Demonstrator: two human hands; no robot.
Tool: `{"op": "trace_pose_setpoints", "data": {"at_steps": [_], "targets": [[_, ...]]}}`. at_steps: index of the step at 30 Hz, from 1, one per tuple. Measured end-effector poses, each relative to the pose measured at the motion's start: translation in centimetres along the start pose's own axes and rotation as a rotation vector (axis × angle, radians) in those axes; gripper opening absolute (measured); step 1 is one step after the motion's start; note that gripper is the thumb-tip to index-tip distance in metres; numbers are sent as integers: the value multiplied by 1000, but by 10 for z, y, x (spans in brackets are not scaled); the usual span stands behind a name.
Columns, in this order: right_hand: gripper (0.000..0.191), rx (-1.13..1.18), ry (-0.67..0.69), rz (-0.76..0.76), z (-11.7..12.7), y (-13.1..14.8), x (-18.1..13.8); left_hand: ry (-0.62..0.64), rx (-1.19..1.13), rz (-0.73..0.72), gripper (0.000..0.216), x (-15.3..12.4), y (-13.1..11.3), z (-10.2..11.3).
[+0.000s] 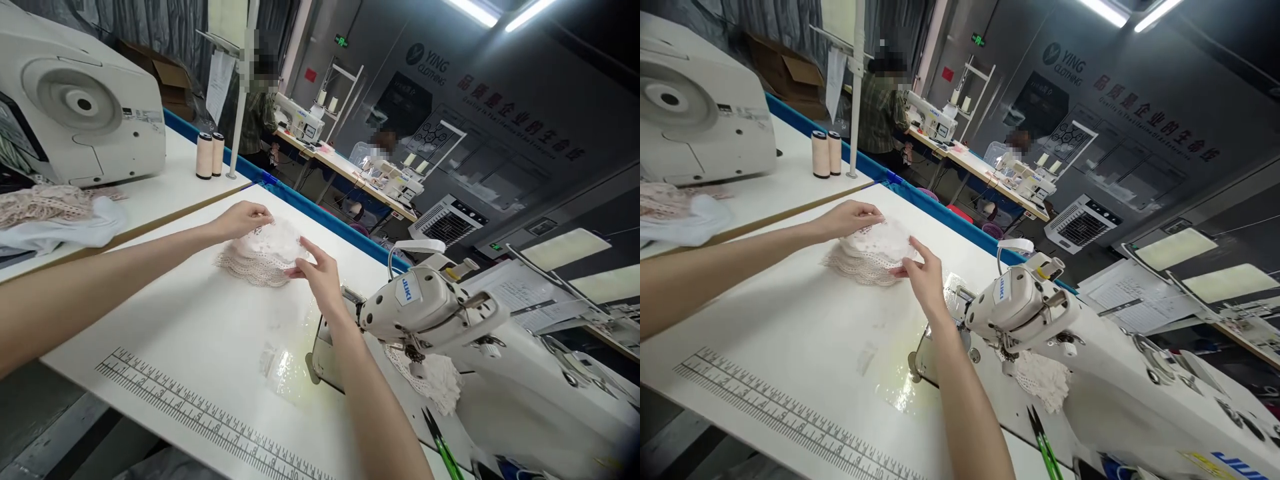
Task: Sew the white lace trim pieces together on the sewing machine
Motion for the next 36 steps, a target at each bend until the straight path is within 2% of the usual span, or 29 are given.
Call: {"op": "trace_pose_setpoints", "data": {"at_steps": [2,5,9,12,16,20,22,25,29,31,33,36], "targets": [[71,20,17,-65,-1,-6,19,-31,154,30,32,11,5,-2],[71,14,32,-105,1,-15,34,-52,338,62,32,12,18,-11],[68,-21,42,-158,4,-24,39,-104,487,55,32,7,30,-21],[67,-68,28,-200,7,-30,36,-137,537,-10,30,7,30,-21],[72,-142,-22,-182,14,-37,9,-142,519,-123,38,9,23,-15],[71,-191,-35,-168,22,-38,-43,21,423,-215,47,14,14,-21],[64,-226,-28,-149,26,-39,-68,89,399,-234,51,16,10,-26],[50,-265,-48,-102,35,-41,-93,73,409,-198,58,24,5,-29],[38,-280,-66,-62,41,-49,-101,39,481,-82,55,41,0,-25],[31,-290,-75,-16,40,-54,-100,39,514,-71,53,44,-4,-23],[27,-318,-74,27,38,-58,-101,20,539,-116,52,39,-10,-23],[26,-385,-58,74,34,-63,-107,-14,596,-250,52,15,-20,-29]]}}
Point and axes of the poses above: each hand's wrist, its own x-axis towards the middle knuckle, its own z-axis out of the back of the hand, y = z × x, the point moved 1 cm from there along x, towards the middle knuckle, and after that the axes turned 8 degrees about y, right-handed, at the moved point
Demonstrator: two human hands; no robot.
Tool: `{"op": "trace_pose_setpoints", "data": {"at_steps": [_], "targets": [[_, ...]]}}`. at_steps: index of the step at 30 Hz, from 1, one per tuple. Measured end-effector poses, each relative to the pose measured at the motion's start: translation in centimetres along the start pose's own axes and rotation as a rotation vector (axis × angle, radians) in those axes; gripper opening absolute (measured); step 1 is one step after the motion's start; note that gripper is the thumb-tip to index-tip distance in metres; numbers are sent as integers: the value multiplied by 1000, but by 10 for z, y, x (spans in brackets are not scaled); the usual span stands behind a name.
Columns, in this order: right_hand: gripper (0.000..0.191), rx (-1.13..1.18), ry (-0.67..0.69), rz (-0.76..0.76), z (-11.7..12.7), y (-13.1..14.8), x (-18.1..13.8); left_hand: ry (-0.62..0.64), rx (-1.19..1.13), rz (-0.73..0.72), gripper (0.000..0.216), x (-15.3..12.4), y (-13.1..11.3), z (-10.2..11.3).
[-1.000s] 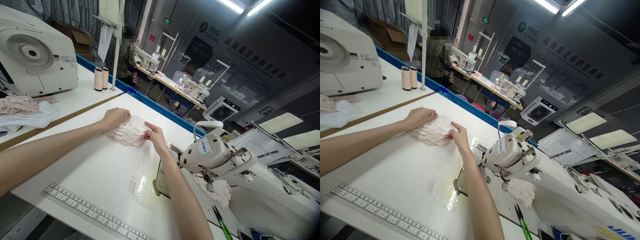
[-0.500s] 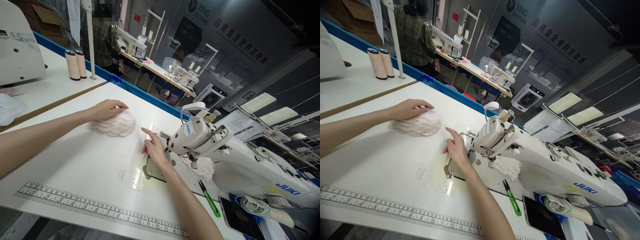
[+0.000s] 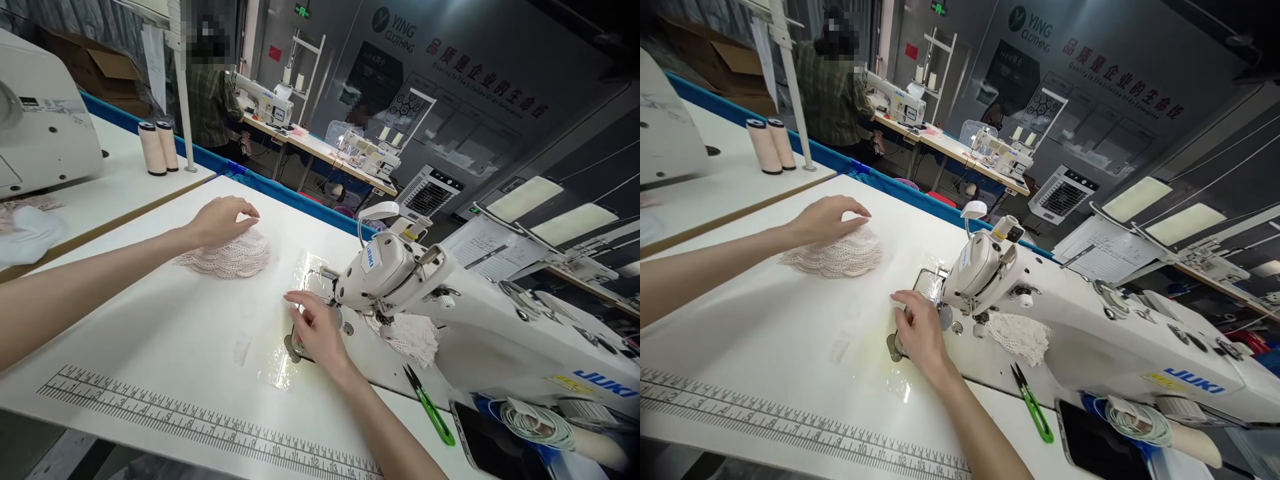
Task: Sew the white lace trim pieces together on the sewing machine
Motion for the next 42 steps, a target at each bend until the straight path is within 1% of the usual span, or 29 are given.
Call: {"op": "trace_pose_setpoints", "data": {"at_steps": [2,4,7,11,16,20,25,29,34,37,39,42], "targets": [[27,-35,17,32,-3,1,-6,7,50,-99,48,-17,-13,-2],[30,-75,39,67,-5,4,-12,34,97,-169,42,-30,-23,-6],[32,-145,50,110,-8,8,-20,35,153,-190,37,-38,-31,-13],[34,-164,14,139,-11,7,-24,5,203,-134,41,-37,-34,-19],[31,-153,-8,158,-11,3,-25,-16,180,-45,36,-39,-41,-14],[31,-165,-14,188,-11,0,-26,-63,58,56,34,-38,-44,0],[32,-167,-19,221,-11,-3,-27,-127,-139,154,36,-28,-34,23],[32,-168,-20,228,-10,-3,-25,-160,-210,167,36,-25,-29,29],[32,-172,-21,224,-11,-3,-25,-149,-281,133,34,-26,-36,24],[32,-178,-26,225,-12,-3,-26,-159,-306,128,33,-26,-38,24],[33,-183,-26,222,-12,-3,-26,-175,-316,136,32,-25,-36,27],[33,-197,-17,212,-11,-3,-27,-194,-343,158,31,-25,-27,32]]}}
Point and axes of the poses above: each hand's wrist, its own x-axis towards the middle knuckle, its own z-axis out of the back of the hand, y = z × x, the point moved 1 cm from there along x, towards the middle knuckle, and after that the axes turned 8 degrees about y, right-handed, at the moved point
